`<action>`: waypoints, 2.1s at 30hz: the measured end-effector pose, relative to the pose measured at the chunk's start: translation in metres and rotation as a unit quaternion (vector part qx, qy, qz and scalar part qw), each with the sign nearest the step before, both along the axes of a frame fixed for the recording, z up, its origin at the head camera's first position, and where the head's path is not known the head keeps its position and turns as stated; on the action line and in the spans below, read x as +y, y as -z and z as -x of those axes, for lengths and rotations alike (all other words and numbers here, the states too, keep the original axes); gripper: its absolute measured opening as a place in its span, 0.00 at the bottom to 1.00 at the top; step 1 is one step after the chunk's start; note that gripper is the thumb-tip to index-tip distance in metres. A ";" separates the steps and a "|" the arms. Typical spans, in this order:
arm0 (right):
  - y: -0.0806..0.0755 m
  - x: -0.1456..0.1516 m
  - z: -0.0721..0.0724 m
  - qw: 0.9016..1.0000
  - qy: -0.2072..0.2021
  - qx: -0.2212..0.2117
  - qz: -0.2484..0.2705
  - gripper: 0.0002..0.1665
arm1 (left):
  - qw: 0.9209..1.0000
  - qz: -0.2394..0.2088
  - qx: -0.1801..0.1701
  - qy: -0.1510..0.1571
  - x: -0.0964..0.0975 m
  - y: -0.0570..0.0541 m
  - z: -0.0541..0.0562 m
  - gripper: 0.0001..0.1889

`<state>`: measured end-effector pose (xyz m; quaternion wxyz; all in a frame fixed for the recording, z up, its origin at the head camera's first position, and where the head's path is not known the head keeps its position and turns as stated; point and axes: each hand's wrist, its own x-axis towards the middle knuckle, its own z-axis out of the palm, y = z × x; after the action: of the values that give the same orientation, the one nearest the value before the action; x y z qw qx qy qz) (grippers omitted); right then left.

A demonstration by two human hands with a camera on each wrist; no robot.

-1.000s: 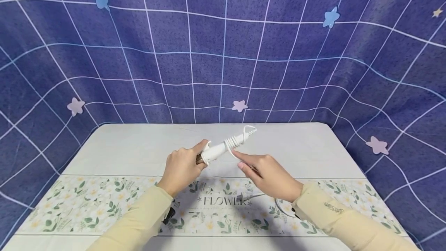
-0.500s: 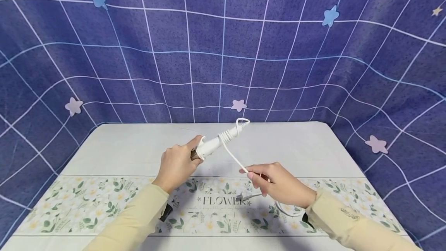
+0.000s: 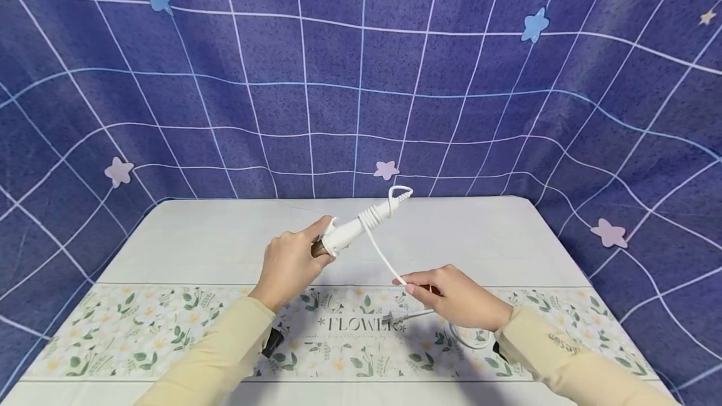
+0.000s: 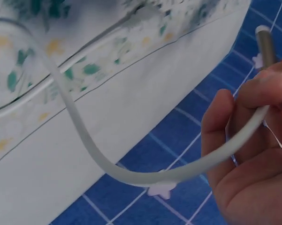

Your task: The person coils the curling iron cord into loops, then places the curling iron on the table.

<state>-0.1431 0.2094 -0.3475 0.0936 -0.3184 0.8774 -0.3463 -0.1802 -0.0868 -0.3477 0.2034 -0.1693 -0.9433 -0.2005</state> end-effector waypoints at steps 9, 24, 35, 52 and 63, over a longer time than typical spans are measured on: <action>0.013 0.009 0.006 0.995 -0.016 -0.095 0.005 0.18 | 1.000 -0.009 0.000 -0.001 -0.006 -0.003 0.001 0.34; 0.030 0.011 0.024 0.998 0.024 -0.053 -0.014 0.18 | 0.992 -0.064 -0.059 0.090 -0.005 -0.003 -0.002 0.37; 0.041 0.009 0.046 0.999 0.038 -0.023 -0.027 0.17 | 0.988 -0.045 -0.082 0.125 -0.001 -0.001 -0.006 0.38; 0.036 0.007 0.078 0.998 -0.018 0.061 0.005 0.09 | 0.968 -0.011 -0.134 0.210 -0.002 0.007 -0.009 0.38; 0.011 0.005 0.090 0.994 -0.006 0.101 -0.047 0.09 | 0.955 0.086 -0.109 0.261 0.002 0.003 -0.012 0.35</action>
<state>-0.2331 0.2145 -0.3590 0.0220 -0.3523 0.8957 -0.2703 -0.1679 -0.0853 -0.3509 0.0246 -0.4035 -0.8964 -0.1817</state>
